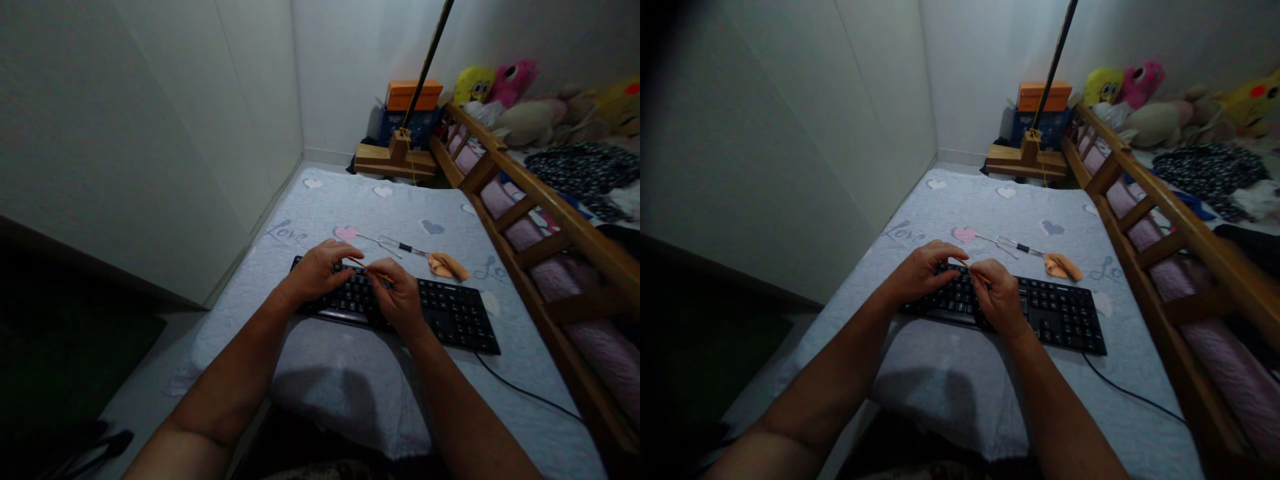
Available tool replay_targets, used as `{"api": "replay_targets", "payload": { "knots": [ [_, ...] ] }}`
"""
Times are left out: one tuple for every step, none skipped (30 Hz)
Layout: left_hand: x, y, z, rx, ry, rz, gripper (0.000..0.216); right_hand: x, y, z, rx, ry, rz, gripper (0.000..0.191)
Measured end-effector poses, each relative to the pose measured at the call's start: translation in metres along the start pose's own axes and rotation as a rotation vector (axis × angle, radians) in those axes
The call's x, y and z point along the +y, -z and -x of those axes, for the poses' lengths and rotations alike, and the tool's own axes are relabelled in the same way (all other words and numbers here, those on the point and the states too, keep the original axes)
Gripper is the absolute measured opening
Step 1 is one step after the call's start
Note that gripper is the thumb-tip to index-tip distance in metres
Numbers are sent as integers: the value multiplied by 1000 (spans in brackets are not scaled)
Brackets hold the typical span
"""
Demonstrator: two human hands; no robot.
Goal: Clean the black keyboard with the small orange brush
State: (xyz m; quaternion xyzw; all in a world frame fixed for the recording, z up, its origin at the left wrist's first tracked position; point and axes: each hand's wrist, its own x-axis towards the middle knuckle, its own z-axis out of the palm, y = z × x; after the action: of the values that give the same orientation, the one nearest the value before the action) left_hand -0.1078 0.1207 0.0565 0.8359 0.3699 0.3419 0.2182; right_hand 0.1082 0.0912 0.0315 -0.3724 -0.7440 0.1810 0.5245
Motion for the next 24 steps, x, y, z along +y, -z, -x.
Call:
{"api": "replay_targets", "payload": {
  "knots": [
    [0, -2, -1, -5, -1, -31, 31, -1, 0, 0, -5, 7, -2, 11],
    [1, -4, -1, -10, 0, -57, 29, -2, 0, 0, -12, 9, -5, 12],
    [1, -5, -2, -13, 0, -79, 26, -2, 0, 1, -21, 6, -8, 12],
    [1, -6, -2, -16, 0, -96, 22, -3, 0, 1, -29, 0, -12, 12],
    [1, -6, -3, -18, 1, -106, 19, -3, 0, 2, -32, -8, -14, 12],
    [0, -6, -3, -12, 5, -109, 16, -2, 0, 2, -30, -20, -15, 12],
    [0, -6, -3, 4, 10, -102, 13, -1, 1, 3, -24, -34, -16, 15],
    [-1, -5, -3, 34, 23, -85, 12, 0, 2, 3, -14, -48, -18, 19],
    [-1, -4, -2, 75, 45, -54, 10, 2, 4, 4, 2, -60, -20, 24],
    [-3, -2, -1, 117, 76, -7, 9, 5, 6, 3, 23, -71, -23, 27],
    [-5, -1, 0, 160, 113, 56, 8, 8, 10, 2, 48, -82, -24, 29],
    [-7, 1, 0, 193, 156, 134, 7, 11, 14, 1, 81, -95, -18, 29],
    [-9, 2, 1, 211, 194, 225, 7, 14, 20, -1, 117, -115, -2, 27],
    [-11, 4, 1, 240, 229, 317, 9, 17, 28, -3, 154, -148, 24, 24],
    [-14, 5, 1, 260, 259, 390, 12, 20, 36, -6, 176, -187, 51, 22],
    [-16, 6, 1, 271, 282, 442, 14, 23, 47, -8, 196, -226, 74, 20],
    [-17, 7, 1, 275, 305, 473, 17, 26, 59, -11, 209, -276, 99, 18],
    [-18, 8, 1, 269, 322, 486, 19, 28, 72, -13, 226, -326, 122, 19],
    [-19, 9, 1, 258, 334, 486, 21, 32, 85, -14, 240, -381, 140, 20],
    [-19, 9, 1, 241, 339, 478, 23, 35, 99, -14, 257, -430, 157, 22],
    [-19, 9, 1, 219, 337, 466, 23, 39, 114, -13, 271, -466, 181, 22],
    [-20, 9, 2, 195, 330, 451, 24, 44, 127, -10, 293, -492, 220, 23],
    [-20, 8, 2, 174, 318, 433, 23, 50, 141, -7, 309, -520, 248, 23],
    [-21, 8, 3, 160, 303, 409, 22, 56, 153, -3, 330, -547, 269, 23]
  ]
}}
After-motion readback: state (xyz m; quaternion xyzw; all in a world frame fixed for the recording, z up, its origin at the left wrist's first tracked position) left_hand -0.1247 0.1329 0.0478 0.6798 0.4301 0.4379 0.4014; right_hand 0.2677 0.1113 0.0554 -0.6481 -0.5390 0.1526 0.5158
